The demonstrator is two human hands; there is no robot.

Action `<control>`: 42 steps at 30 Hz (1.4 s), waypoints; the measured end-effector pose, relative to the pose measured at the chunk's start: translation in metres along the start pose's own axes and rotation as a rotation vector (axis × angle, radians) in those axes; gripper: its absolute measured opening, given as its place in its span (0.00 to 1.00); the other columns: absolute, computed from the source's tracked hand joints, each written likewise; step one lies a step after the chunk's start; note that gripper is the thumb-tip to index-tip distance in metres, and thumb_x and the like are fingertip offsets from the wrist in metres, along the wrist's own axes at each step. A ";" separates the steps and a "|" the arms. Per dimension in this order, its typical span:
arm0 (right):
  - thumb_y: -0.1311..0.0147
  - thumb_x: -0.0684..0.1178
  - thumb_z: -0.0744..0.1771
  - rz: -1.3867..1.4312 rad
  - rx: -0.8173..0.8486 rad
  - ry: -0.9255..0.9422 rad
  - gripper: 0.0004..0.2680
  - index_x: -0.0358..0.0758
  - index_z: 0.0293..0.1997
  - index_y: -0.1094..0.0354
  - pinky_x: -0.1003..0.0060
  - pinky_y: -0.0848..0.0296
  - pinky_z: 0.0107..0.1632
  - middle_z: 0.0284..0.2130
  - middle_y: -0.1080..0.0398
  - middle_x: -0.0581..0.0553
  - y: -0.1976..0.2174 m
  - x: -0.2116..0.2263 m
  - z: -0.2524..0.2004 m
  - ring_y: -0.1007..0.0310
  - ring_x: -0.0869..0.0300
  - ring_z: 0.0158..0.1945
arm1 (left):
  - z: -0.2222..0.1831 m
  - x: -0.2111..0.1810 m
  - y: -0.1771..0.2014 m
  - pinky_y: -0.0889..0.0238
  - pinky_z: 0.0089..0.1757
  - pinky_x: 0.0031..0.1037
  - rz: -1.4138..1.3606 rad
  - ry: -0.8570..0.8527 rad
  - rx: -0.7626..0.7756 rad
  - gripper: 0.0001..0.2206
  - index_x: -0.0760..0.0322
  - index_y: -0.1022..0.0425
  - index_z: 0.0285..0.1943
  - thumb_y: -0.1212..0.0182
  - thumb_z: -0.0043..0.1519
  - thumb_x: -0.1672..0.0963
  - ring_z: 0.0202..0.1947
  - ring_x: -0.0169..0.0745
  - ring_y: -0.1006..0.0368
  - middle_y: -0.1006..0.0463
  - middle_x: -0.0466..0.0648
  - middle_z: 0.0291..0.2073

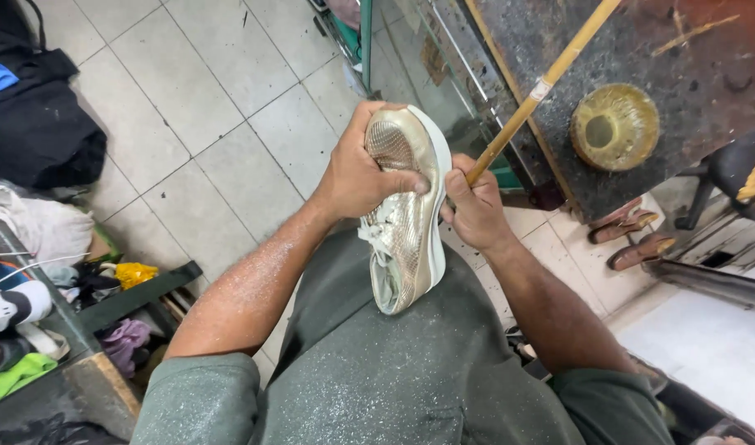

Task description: Applying adhesive to the edges of a sneaker upper and sole for repair using a stick and brush.

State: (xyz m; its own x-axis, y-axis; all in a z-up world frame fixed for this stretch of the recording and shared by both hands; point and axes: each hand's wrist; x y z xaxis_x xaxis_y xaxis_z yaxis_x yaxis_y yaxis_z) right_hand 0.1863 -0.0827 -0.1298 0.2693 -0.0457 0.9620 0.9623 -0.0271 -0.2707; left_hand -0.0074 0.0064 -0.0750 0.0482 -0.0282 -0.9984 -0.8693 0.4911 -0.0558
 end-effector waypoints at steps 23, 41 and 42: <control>0.50 0.52 0.73 -0.360 0.145 0.010 0.20 0.40 0.17 0.38 0.68 0.33 0.29 0.12 0.42 0.47 -0.018 0.088 0.023 0.39 0.61 0.19 | -0.007 -0.025 0.002 0.29 0.48 0.33 -0.012 -0.170 -0.083 0.26 0.60 0.26 0.57 0.21 0.54 0.50 0.43 0.32 0.25 0.19 0.47 0.42; 0.38 0.40 0.65 -0.455 -0.020 0.285 0.16 0.20 0.58 0.30 0.61 0.32 0.32 0.27 0.27 0.37 -0.029 0.068 -0.013 0.33 0.61 0.26 | 0.006 -0.016 0.021 0.32 0.47 0.35 0.098 -0.030 0.017 0.26 0.55 0.28 0.52 0.20 0.46 0.56 0.42 0.35 0.26 0.19 0.44 0.38; 0.37 0.39 0.65 -0.468 -0.039 0.309 0.15 0.20 0.56 0.29 0.59 0.31 0.33 0.27 0.28 0.38 -0.027 0.064 -0.015 0.31 0.58 0.28 | 0.005 -0.016 0.022 0.31 0.46 0.36 0.115 -0.033 0.041 0.24 0.56 0.28 0.52 0.23 0.48 0.58 0.42 0.37 0.26 0.20 0.46 0.38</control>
State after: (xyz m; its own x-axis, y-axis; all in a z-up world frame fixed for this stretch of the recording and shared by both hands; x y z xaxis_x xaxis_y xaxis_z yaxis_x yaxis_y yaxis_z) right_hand 0.1767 -0.0998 -0.0619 -0.2156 -0.3099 0.9260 0.9727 -0.1514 0.1758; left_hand -0.0246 0.0223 -0.0597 -0.0336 0.0591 -0.9977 -0.8493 0.5245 0.0597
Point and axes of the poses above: each hand's wrist, its own z-axis towards the middle knuckle, its own y-axis out of the back of the hand, x = y × z
